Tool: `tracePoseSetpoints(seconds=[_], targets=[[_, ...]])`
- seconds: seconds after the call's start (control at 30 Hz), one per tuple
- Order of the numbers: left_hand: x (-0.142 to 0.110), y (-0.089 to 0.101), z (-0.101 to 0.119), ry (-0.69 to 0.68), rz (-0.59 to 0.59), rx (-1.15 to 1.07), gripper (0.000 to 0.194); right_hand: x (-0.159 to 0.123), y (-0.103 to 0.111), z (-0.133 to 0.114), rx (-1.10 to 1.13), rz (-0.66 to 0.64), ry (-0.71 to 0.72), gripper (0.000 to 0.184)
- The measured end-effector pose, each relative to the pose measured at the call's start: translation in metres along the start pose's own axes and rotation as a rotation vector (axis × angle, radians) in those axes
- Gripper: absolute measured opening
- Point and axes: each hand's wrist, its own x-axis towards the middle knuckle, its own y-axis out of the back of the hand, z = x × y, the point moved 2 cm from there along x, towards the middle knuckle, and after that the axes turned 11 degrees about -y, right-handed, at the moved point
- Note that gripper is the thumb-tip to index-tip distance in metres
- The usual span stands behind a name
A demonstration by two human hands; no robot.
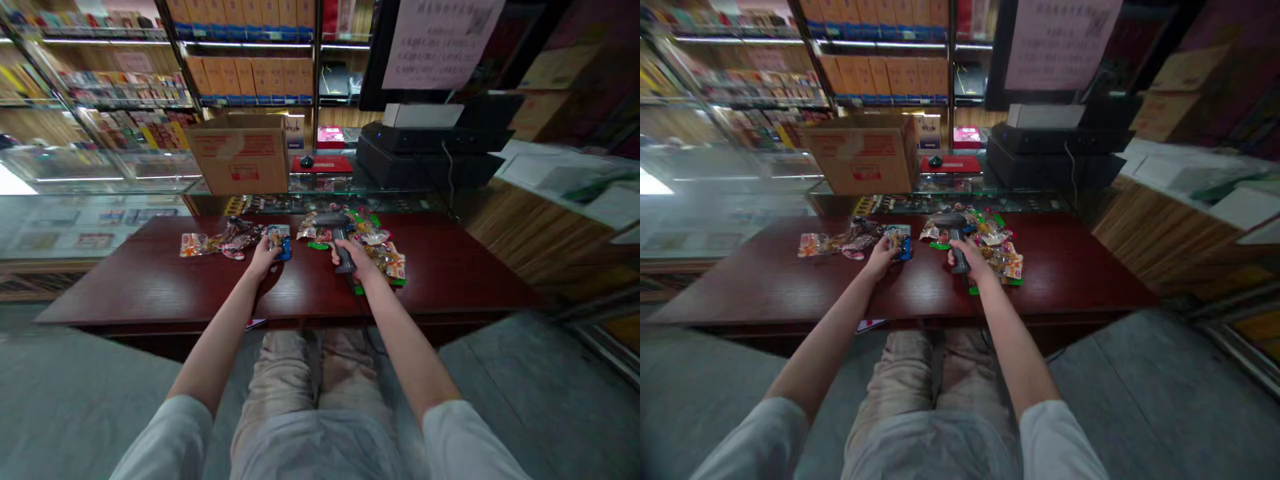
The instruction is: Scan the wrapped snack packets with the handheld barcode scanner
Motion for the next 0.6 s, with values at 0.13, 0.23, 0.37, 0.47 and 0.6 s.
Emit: tracePoseSetpoints(seconds=[0.13,0.23,0.37,0.47,0.6], targets=[[-0.003,-0.002,0.001,-0.032,-0.012,0.008,0.051,-0.002,-0.016,0.004,-0.110,-0.057,0.036,0.024],[-0.004,-0.002,0.002,-0.039,-0.011,0.006,0.049,-0.003,-0.021,0.010,-0.137,-0.098,0.035,0.023],[-0.005,-0.003,0.002,-0.031,-0.022,-0.044,0.054,-0.005,-0.018,0.018,-0.077,-0.096,0.028,0.027],[-0.005,-0.002,0.001,-0.044,-0.034,-0.047,0.053,-0.007,-0.014,0.022,-0.026,-0.089,0.042,0.029],[-0.004,-0.002,0.000,-0.079,-0.008,0.030,0.048,-0.008,-0.011,0.024,0.004,-0.053,0.047,0.030]])
